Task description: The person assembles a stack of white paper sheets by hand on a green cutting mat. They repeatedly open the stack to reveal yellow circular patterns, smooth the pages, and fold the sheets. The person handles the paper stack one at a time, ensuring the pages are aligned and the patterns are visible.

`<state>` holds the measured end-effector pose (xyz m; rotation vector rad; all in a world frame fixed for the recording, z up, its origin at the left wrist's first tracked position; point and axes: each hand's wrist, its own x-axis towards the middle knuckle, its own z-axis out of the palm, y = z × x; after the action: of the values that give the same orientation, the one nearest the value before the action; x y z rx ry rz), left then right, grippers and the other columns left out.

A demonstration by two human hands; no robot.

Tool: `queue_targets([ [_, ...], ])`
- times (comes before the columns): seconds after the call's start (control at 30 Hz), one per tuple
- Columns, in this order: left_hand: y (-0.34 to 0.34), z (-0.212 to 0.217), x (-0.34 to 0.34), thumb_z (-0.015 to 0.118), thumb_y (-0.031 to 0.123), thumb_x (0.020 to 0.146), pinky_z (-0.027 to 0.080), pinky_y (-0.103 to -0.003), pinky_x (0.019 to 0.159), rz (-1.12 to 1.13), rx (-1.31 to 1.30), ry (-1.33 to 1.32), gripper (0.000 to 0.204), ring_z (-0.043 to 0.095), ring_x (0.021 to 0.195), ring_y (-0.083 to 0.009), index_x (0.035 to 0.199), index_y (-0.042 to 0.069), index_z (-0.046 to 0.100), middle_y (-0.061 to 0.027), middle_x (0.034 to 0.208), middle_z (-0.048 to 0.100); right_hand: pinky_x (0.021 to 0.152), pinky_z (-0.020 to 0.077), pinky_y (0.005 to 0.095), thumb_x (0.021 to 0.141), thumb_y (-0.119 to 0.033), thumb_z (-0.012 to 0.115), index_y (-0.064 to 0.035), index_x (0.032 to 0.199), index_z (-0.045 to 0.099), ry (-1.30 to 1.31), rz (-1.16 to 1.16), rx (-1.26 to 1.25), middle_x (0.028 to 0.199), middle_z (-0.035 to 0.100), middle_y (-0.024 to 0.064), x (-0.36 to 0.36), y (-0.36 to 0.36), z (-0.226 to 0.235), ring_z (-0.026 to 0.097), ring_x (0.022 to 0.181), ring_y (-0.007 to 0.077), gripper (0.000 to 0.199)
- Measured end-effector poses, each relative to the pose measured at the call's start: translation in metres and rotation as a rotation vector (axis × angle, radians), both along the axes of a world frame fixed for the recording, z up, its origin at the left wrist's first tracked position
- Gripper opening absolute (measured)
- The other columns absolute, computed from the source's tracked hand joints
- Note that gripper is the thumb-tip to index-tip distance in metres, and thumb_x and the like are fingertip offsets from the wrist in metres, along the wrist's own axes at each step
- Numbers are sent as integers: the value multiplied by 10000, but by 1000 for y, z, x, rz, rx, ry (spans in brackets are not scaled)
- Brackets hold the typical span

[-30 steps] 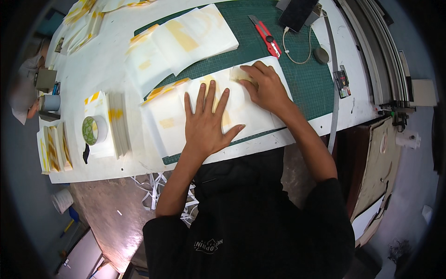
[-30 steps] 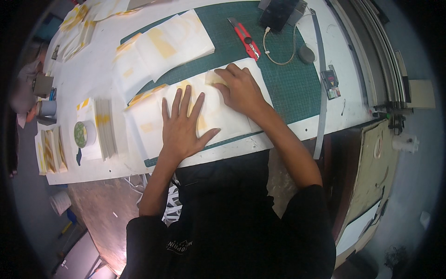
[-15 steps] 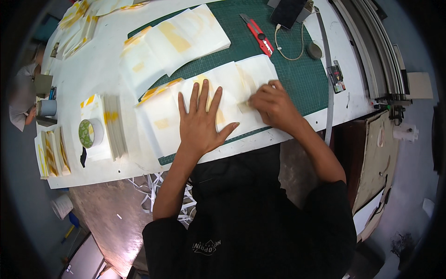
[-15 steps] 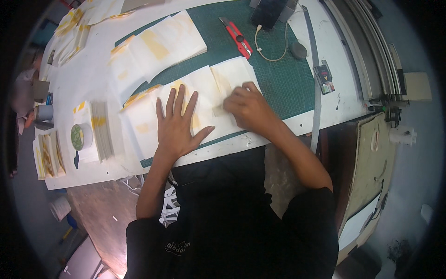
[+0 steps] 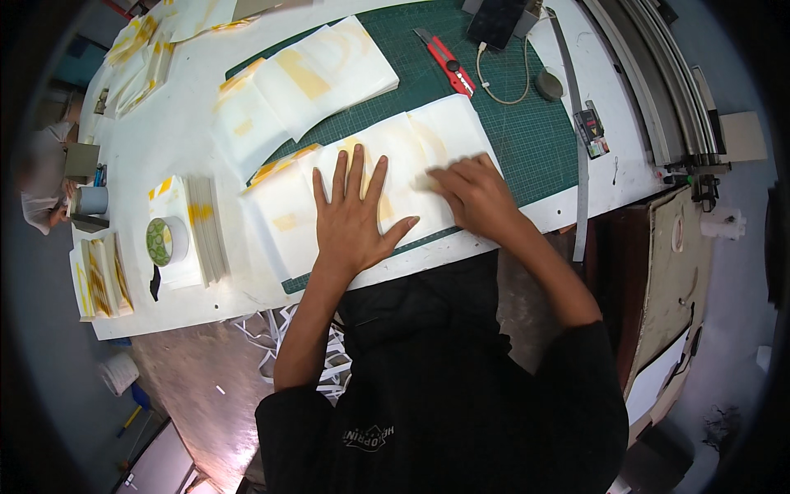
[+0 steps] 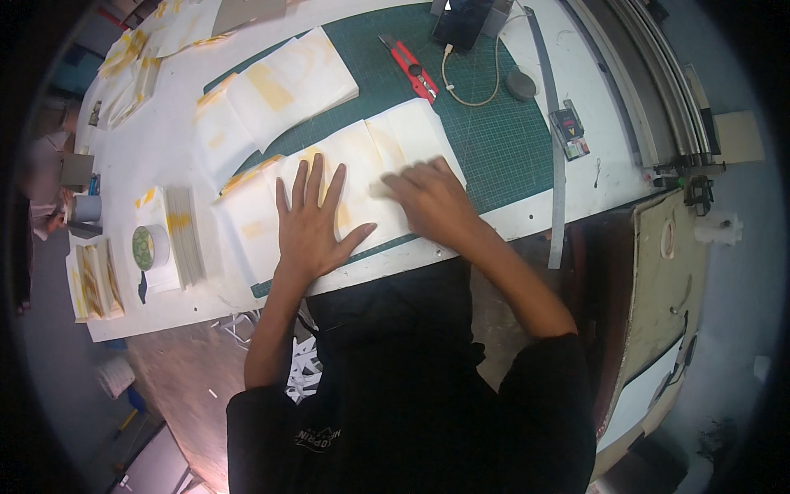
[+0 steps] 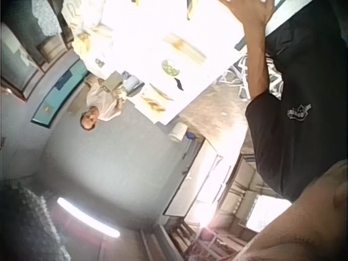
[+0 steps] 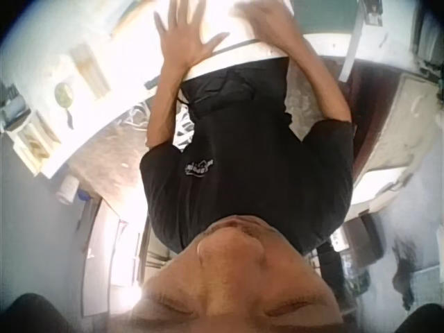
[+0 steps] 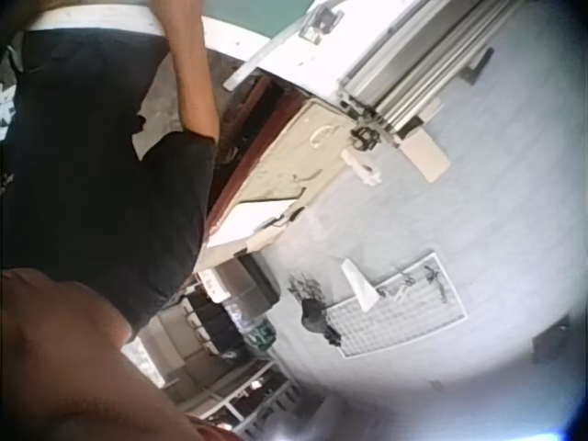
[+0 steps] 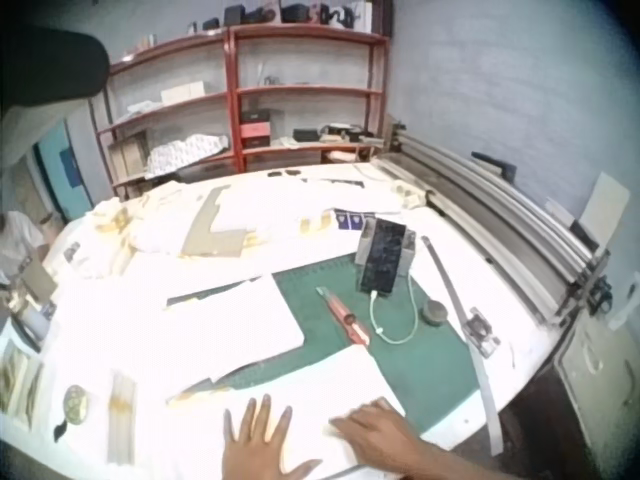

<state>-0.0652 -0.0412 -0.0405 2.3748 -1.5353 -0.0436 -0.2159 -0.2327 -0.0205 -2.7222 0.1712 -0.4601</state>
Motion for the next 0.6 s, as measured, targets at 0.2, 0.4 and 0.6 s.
queue_targets([
  [0.2, 3, 0, -1, 636, 701, 877, 116, -687, 1220, 6, 4, -17, 933, 229, 1559, -432, 1593, 142, 421, -229, 1670, 294, 831, 516, 475, 885, -61, 710, -20, 1108, 734, -252, -224, -40, 982, 740, 164, 85, -40, -15, 709, 898, 344, 229],
  [0.4, 1, 3, -2, 622, 707, 886, 92, -690, 1224, 9, 27, 2, 927, 213, 1564, -438, 1593, 142, 426, -233, 1668, 294, 802, 547, 470, 918, -105, 749, 33, 1193, 711, -223, -665, 123, 965, 717, 199, 3, -93, -15, 696, 855, 397, 310],
  [0.6, 4, 4, -2, 583, 718, 905, 36, -695, 1223, 4, 13, 31, 908, 181, 1579, -433, 1586, 135, 443, -256, 1672, 278, 760, 498, 491, 908, -123, 761, -10, 987, 713, -330, -554, 45, 910, 668, 171, -33, -27, -13, 644, 843, 362, 146],
])
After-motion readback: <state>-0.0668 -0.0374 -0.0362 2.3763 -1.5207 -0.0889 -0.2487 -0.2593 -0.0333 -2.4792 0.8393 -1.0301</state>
